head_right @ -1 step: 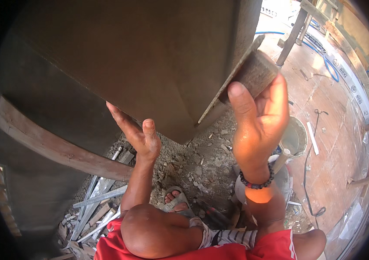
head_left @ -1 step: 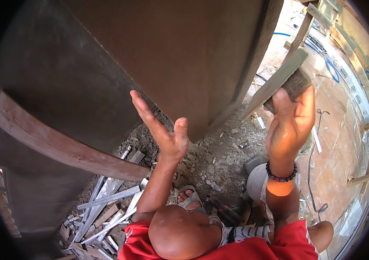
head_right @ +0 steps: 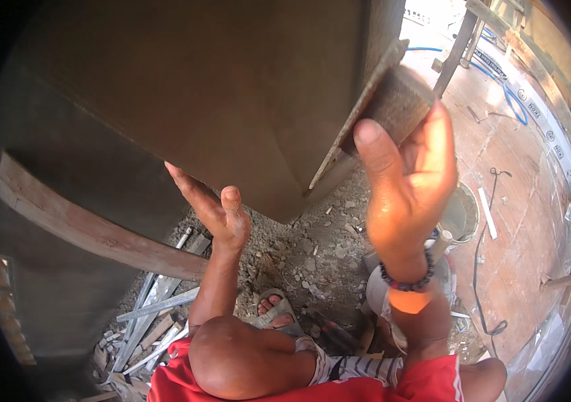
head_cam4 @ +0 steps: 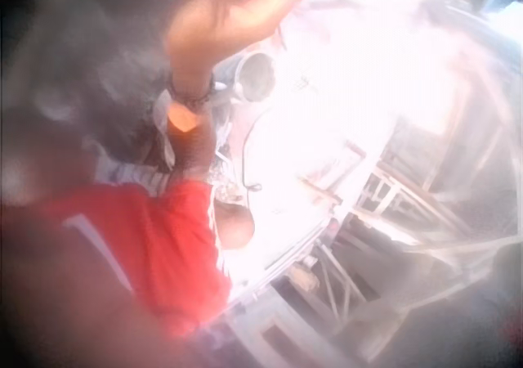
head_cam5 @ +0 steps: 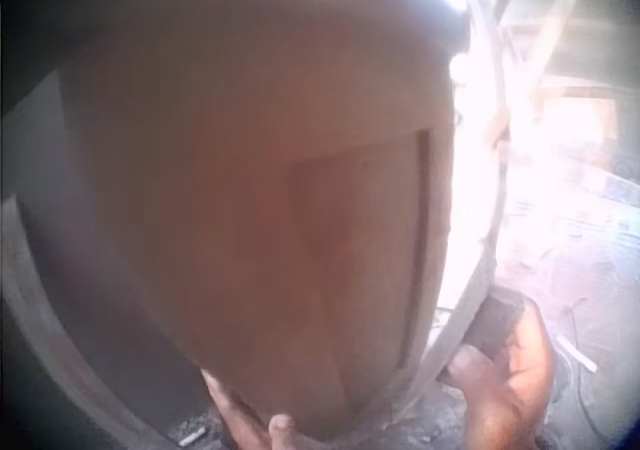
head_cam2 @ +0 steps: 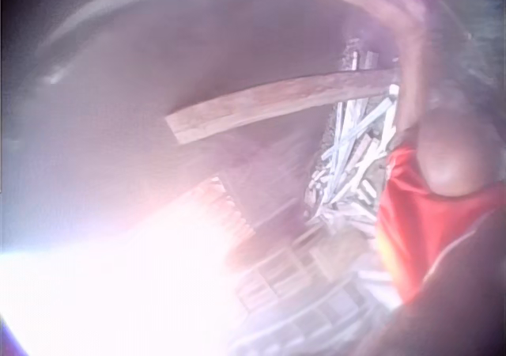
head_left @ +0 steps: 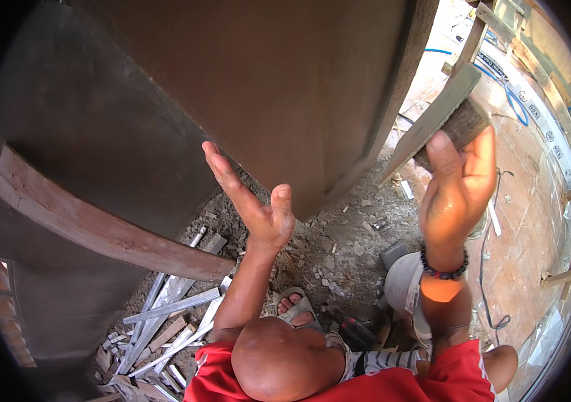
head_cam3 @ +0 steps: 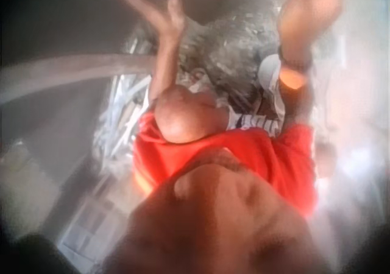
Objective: The person scoops wet plaster from a bucket using a trowel and applies it to a vertical wall surface. They repeatedly smooth and level the plaster with the trowel, working on different sections of the wall.
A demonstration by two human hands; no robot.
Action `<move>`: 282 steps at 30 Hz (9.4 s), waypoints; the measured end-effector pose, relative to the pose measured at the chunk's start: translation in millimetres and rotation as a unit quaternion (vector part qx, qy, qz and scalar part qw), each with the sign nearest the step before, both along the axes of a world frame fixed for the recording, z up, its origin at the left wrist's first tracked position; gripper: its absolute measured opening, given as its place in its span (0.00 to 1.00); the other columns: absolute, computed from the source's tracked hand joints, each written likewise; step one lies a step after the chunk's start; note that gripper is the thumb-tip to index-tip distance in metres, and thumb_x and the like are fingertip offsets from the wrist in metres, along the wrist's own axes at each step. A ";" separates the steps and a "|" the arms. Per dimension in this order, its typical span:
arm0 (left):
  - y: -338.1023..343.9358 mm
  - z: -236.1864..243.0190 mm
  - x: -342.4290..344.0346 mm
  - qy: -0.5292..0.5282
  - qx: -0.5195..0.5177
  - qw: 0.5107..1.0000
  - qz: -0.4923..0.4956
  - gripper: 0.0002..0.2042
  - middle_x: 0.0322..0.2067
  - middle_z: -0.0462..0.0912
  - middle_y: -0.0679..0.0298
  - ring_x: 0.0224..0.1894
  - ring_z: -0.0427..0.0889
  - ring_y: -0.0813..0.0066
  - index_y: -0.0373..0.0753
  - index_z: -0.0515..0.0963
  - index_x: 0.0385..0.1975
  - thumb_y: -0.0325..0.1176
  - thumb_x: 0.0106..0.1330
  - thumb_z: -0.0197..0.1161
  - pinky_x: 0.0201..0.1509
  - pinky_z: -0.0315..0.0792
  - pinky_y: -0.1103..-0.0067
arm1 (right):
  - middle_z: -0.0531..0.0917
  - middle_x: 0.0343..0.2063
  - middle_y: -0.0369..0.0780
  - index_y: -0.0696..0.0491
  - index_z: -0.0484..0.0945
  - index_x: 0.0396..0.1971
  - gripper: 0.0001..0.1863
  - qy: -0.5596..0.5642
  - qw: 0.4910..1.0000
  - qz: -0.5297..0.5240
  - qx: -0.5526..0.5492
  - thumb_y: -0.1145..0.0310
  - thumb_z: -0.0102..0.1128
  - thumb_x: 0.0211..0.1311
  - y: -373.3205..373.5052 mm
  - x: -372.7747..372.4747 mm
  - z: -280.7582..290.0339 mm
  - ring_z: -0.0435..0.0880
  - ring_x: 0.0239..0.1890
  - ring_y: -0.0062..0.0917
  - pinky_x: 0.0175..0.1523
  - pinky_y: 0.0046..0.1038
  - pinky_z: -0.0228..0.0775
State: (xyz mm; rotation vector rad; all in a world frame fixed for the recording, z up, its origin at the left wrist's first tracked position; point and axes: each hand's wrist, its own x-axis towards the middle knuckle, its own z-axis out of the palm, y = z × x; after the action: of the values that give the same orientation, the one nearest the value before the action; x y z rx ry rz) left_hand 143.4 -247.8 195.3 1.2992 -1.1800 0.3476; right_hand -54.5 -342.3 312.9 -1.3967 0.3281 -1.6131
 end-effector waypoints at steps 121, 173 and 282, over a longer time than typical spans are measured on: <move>36.0 -3.3 14.1 0.139 -0.028 0.978 -0.150 0.36 0.68 0.64 0.48 0.72 0.59 0.49 0.30 0.57 0.70 0.24 0.58 0.57 0.75 0.50 0.61 | 0.75 0.36 0.42 0.52 0.78 0.52 0.30 0.338 0.833 -0.118 -0.422 0.85 0.68 0.45 19.0 62.3 -70.5 0.76 0.38 0.33 0.43 0.30 0.71; 64.8 87.9 24.6 0.213 -0.088 0.967 -0.104 0.13 0.36 0.73 0.67 0.39 0.73 0.83 0.32 0.71 0.45 0.32 0.68 0.64 0.44 0.69 0.84 | 0.79 0.30 0.39 0.51 0.72 0.51 0.12 0.265 0.691 0.447 0.502 0.62 0.45 0.76 131.2 -9.9 -111.5 0.75 0.25 0.18 0.26 0.18 0.63; 99.1 -30.6 0.7 0.502 -0.098 0.844 -0.158 0.15 0.38 0.79 0.62 0.43 0.77 0.76 0.32 0.70 0.53 0.32 0.71 0.58 0.53 0.70 0.76 | 0.79 0.43 0.42 0.64 0.68 0.52 0.17 0.065 0.995 -0.060 -0.040 0.78 0.58 0.67 50.3 77.4 -46.7 0.79 0.45 0.22 0.50 0.23 0.72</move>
State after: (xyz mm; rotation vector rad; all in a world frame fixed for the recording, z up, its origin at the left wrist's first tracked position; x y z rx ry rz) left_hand 144.1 -148.7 164.7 0.8622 -0.4079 -0.4304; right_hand 22.9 -292.0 266.2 -1.5730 0.4359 -1.6520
